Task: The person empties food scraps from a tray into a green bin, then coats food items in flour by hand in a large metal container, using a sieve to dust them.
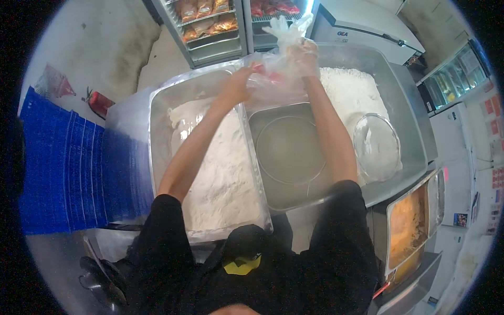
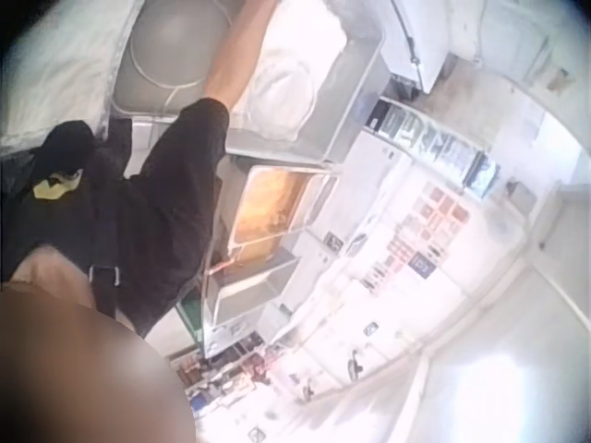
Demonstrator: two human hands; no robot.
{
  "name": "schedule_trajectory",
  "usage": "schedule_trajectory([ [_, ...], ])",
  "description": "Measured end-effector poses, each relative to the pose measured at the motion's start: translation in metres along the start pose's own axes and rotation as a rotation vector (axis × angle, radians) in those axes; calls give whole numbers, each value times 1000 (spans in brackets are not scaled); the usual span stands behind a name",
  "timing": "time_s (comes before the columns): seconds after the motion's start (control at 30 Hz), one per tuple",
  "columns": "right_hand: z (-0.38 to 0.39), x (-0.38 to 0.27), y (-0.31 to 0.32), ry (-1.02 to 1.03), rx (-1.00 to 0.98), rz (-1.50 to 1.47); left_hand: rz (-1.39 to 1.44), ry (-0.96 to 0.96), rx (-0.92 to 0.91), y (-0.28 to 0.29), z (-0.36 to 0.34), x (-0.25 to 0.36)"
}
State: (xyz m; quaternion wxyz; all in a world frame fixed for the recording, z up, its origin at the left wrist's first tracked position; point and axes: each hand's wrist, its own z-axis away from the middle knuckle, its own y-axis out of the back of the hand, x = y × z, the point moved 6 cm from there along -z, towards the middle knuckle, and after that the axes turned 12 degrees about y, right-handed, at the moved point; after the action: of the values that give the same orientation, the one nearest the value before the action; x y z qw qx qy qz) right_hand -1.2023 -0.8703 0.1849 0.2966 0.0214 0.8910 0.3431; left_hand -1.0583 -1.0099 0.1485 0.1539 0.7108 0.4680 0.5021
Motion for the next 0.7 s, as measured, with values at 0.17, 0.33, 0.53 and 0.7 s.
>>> schedule_trajectory([
  [0.17, 3, -2, -18, -112, 7, 32, -256, 222, -157, -55, -12, -15],
  [0.33, 19, 17, -20, -115, -52, 64, -331, 200, -213, -56, -14, 10],
  [0.53, 24, 29, -32, -113, -312, 28, -130, -23, -131, -33, -7, 43],
  [0.7, 44, 58, 9, -194, -670, -296, 94, 122, -180, 19, 9, 75],
])
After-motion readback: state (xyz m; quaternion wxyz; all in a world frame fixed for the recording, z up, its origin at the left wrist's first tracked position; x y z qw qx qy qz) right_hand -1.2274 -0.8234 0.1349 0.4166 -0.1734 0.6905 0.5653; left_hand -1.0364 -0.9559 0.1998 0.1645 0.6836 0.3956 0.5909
